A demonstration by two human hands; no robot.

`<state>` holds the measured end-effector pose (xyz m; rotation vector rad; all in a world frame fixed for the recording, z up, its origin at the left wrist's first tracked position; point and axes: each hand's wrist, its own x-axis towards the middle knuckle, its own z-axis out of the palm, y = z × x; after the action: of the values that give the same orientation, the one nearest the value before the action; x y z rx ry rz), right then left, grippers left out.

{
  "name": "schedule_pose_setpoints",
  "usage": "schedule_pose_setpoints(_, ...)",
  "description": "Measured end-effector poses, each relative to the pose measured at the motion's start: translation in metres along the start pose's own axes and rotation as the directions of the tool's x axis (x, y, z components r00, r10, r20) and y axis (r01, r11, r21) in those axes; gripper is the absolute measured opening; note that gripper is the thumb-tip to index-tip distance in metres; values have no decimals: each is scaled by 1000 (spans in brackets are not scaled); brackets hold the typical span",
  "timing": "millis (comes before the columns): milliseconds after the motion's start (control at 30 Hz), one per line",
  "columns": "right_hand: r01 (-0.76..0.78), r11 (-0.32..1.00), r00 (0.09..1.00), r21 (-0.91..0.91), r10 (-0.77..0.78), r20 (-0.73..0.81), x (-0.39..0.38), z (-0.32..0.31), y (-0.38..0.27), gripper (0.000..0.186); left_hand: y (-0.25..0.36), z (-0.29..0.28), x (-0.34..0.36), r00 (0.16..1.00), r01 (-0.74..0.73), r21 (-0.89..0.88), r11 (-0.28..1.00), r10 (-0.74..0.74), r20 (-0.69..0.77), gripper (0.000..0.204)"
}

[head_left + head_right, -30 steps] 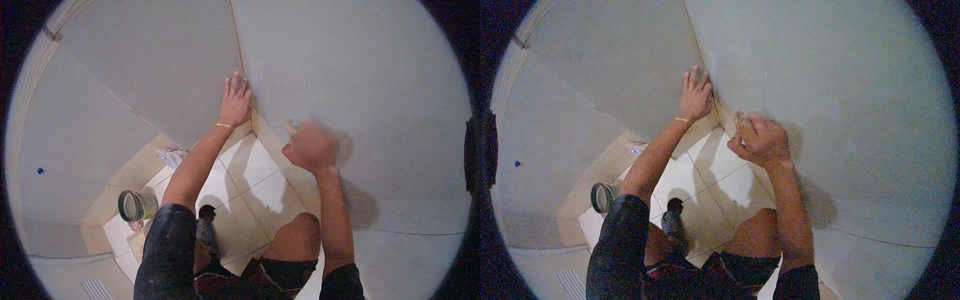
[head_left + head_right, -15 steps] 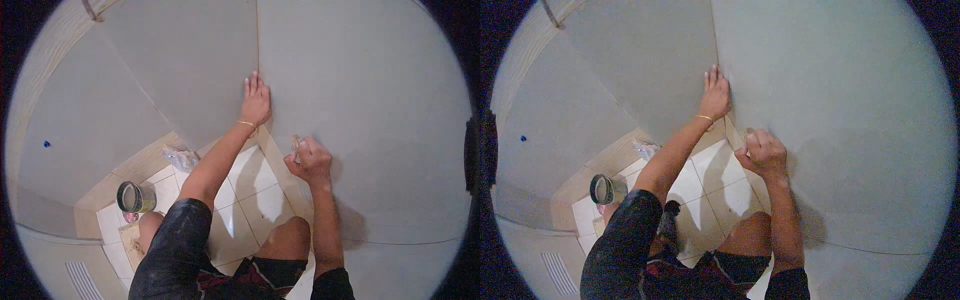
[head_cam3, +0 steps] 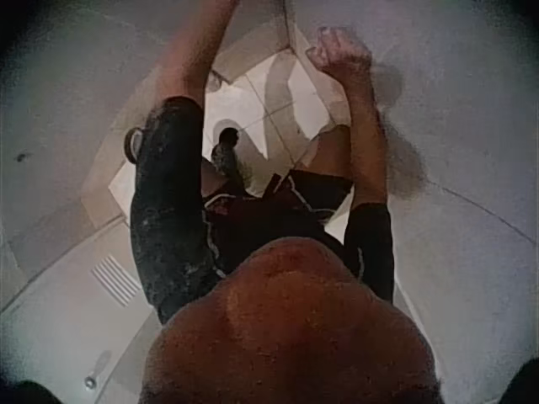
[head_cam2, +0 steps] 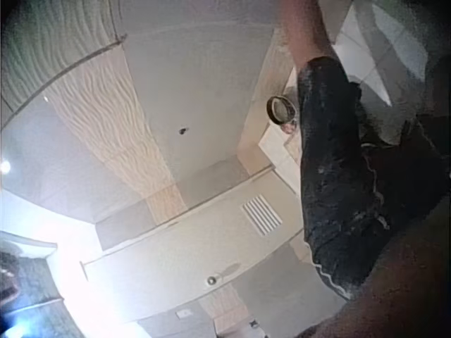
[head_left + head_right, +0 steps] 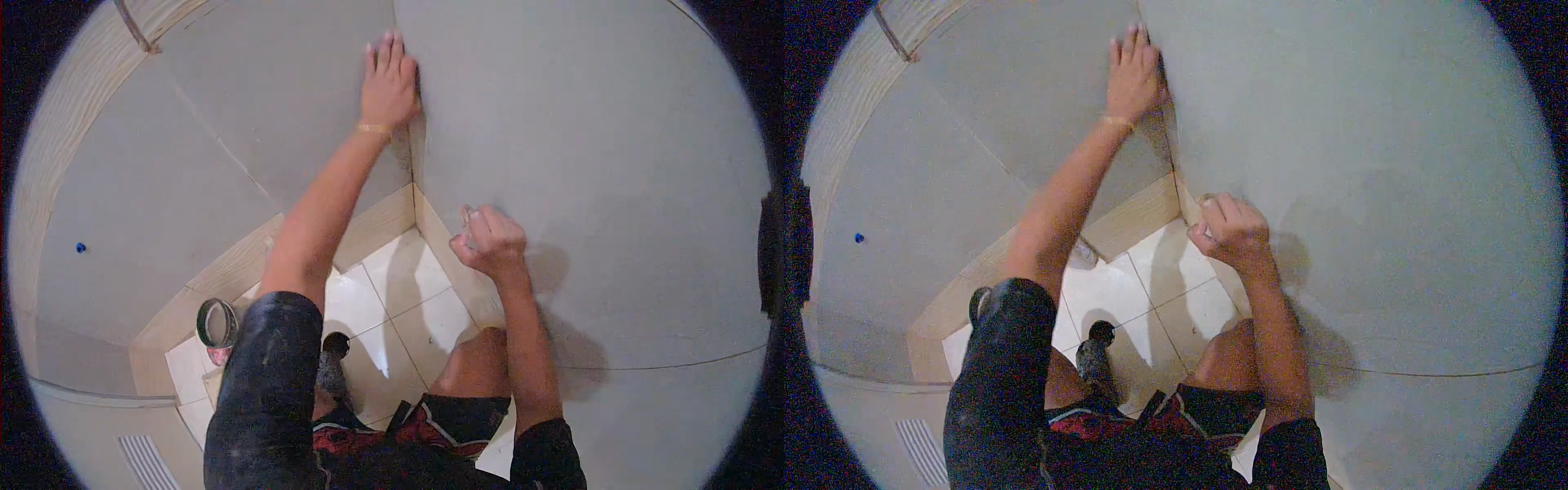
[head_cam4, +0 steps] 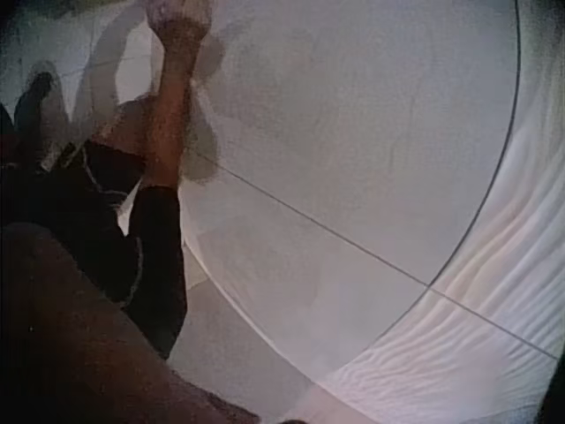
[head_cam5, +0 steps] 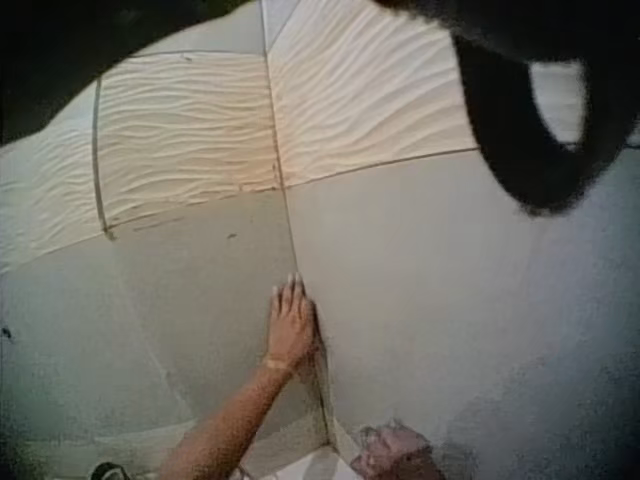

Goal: Apply and smooth joint compound into a corner joint on a wall.

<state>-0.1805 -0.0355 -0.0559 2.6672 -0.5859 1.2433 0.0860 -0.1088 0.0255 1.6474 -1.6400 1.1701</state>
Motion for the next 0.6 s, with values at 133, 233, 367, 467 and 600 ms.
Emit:
schedule_pose_setpoints(133,42,999,998,34,-40,-42,0,7,-5,23,20,43,-120,976,-21,58,998,8,217,25)
schedule_pose_setpoints(233,7,999,1000,40,-7,-6,-4,5,-3,24,38,51,-177,881,-109,54,993,71,468,32)
schedule_pose_setpoints(367,11,1000,1000,12,-11,4,-3,9,-5,22,33,26,-187,394,110,-155,982,101,914,48)
schedule_pose_setpoints(467,34,999,999,3,-34,-6,1,9,2,23,11,-22,-161,305,375,-271,887,158,939,48)
schedule_pose_setpoints(600,11,994,998,112,-4,-64,-3,15,-4,21,-53,-90,-187,403,757,-426,495,161,901,46)
